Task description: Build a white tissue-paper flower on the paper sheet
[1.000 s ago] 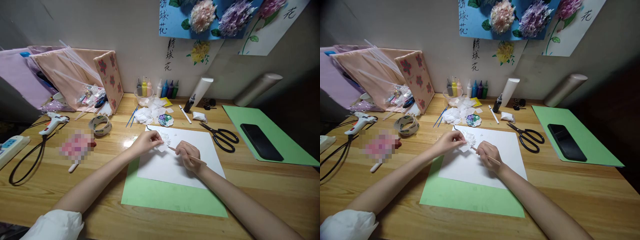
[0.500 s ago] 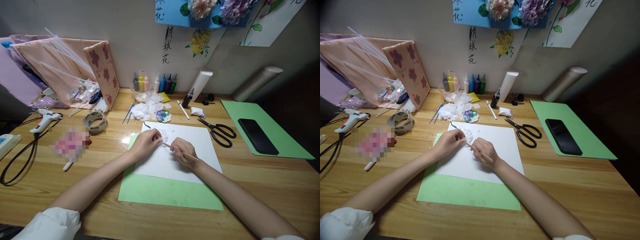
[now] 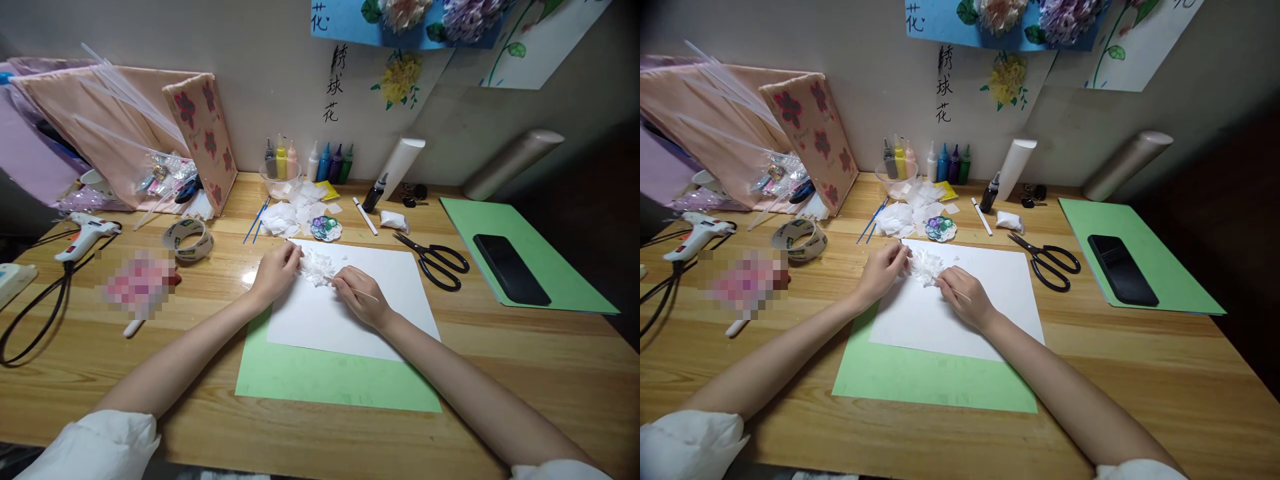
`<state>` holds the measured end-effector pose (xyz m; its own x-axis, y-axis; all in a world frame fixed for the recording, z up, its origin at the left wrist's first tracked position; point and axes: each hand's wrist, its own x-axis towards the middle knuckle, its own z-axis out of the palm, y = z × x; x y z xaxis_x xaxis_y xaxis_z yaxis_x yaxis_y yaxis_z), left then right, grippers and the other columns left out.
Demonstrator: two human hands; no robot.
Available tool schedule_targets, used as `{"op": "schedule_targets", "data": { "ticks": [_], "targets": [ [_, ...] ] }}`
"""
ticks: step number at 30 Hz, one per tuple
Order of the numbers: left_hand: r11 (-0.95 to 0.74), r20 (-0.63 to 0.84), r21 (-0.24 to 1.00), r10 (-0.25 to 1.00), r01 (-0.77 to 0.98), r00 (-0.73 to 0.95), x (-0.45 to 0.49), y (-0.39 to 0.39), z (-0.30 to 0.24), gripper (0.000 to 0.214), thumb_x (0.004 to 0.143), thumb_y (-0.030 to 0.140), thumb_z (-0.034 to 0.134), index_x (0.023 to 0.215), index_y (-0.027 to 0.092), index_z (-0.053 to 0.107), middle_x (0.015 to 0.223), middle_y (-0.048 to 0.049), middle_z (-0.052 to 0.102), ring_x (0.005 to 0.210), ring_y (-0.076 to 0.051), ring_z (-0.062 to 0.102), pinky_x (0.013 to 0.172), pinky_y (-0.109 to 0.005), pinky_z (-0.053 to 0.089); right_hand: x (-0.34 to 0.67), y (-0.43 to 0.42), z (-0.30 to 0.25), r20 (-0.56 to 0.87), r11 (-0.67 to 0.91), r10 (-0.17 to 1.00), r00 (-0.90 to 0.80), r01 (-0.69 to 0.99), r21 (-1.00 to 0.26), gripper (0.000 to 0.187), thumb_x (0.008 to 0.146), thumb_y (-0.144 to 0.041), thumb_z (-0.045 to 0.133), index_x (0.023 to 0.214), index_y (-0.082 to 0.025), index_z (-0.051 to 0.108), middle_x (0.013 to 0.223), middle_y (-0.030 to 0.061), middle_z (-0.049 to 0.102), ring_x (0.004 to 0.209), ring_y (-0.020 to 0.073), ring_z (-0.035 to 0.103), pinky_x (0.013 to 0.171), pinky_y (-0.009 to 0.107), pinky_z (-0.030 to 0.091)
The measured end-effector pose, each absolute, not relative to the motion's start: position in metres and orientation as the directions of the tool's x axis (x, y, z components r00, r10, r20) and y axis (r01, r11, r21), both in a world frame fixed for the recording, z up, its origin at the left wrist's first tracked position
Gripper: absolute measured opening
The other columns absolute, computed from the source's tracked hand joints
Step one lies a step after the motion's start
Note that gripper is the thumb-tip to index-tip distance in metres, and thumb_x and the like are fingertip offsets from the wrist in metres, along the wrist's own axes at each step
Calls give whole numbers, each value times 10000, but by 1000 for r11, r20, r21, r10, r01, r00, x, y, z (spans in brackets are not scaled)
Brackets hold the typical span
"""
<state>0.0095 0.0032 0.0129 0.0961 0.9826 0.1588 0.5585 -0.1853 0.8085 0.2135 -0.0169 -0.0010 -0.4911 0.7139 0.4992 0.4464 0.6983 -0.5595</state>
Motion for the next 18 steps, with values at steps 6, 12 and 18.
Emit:
{"op": "schedule_targets", "data": {
  "ticks": [6, 12, 18],
  "targets": [
    [-148, 167, 790, 986, 595, 24, 4, 8, 3, 340, 903, 356, 359, 679, 172, 537, 535, 26, 531, 548, -118, 503, 572, -241, 330, 211, -16, -1, 443, 656, 753, -486, 498, -567, 245, 945, -235, 336, 716, -210, 420, 641, 11, 481, 613, 148, 465, 597, 273, 364],
    [-156, 169, 777, 985, 610, 37, 6, 7, 5, 345, 902, 341, 346, 658, 170, 522, 539, 25, 522, 558, -119, 495, 576, -242, 316, 214, -19, -2, 498, 677, 735, -460, 451, -582, 242, 941, -219, 328, 727, -206, 442, 645, 17, 498, 614, 145, 475, 594, 273, 370],
    [-151, 167, 787, 985, 599, 28, 4, 8, 4, 351, 897, 346, 349, 643, 169, 513, 529, 25, 521, 552, -117, 491, 573, -240, 312, 213, -19, -2, 484, 689, 723, -493, 453, -567, 230, 937, -218, 347, 725, -209, 435, 643, 13, 489, 610, 144, 471, 591, 273, 369]
  ]
}}
